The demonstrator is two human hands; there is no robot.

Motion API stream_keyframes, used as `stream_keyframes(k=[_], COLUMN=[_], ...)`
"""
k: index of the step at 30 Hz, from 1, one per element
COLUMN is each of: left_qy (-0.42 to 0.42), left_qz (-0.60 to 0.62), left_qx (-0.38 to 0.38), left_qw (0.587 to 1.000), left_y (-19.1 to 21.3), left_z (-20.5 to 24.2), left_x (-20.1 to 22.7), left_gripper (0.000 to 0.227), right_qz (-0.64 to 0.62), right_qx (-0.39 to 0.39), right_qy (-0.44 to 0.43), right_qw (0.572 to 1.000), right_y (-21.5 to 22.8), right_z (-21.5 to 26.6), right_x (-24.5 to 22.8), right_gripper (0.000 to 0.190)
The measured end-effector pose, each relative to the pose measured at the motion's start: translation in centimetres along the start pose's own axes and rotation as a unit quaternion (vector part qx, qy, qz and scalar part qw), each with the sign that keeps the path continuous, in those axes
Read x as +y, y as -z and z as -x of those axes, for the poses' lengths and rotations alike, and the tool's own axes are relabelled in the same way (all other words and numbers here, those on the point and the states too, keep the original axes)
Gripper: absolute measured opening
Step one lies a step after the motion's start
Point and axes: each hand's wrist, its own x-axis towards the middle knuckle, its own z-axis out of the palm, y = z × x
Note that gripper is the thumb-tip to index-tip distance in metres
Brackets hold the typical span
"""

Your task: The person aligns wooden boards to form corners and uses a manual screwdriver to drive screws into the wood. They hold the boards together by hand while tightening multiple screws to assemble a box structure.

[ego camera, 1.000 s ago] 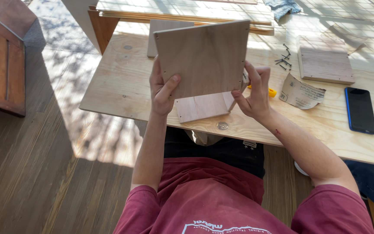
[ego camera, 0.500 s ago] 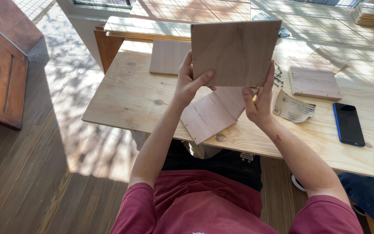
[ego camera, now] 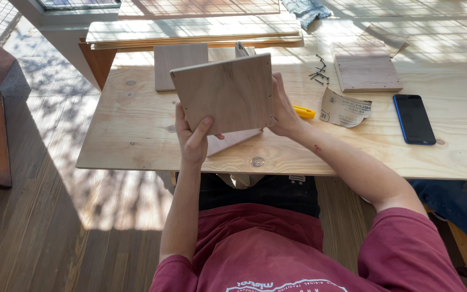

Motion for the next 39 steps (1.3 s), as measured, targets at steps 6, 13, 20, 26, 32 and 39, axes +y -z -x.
stream_keyframes(k=[6, 13, 20, 26, 32, 39], left_qy=[0.097, 0.125, 0.174, 0.179, 0.127, 0.16], left_qz=[-0.054, -0.224, -0.311, -0.255, -0.241, -0.204], left_qx=[0.049, -0.029, 0.002, 0.025, 0.021, -0.019], left_qw=[0.993, 0.966, 0.934, 0.95, 0.962, 0.966], left_y=[1.6, 1.2, 1.0, 2.0, 2.4, 2.4], left_z=[6.8, 7.3, 4.6, 2.6, 1.9, 2.6], left_x=[0.7, 1.1, 0.7, 0.2, -0.7, -0.8], left_gripper=[0.054, 0.044, 0.049, 0.053, 0.059, 0.06], right_qz=[0.221, 0.458, 0.498, 0.54, 0.507, 0.547], right_qx=[-0.085, -0.169, -0.133, -0.141, -0.083, -0.21], right_qy=[-0.06, -0.314, -0.315, -0.3, -0.195, -0.312], right_qw=[0.97, 0.814, 0.797, 0.774, 0.836, 0.748], right_y=[11.6, 14.4, 13.9, 14.3, 13.3, 13.8], right_z=[-2.3, 2.1, 3.0, 4.0, 3.0, 2.6], right_x=[0.6, 10.3, 13.3, 15.5, 10.6, 10.3], right_gripper=[0.025, 0.035, 0.018, 0.017, 0.014, 0.028])
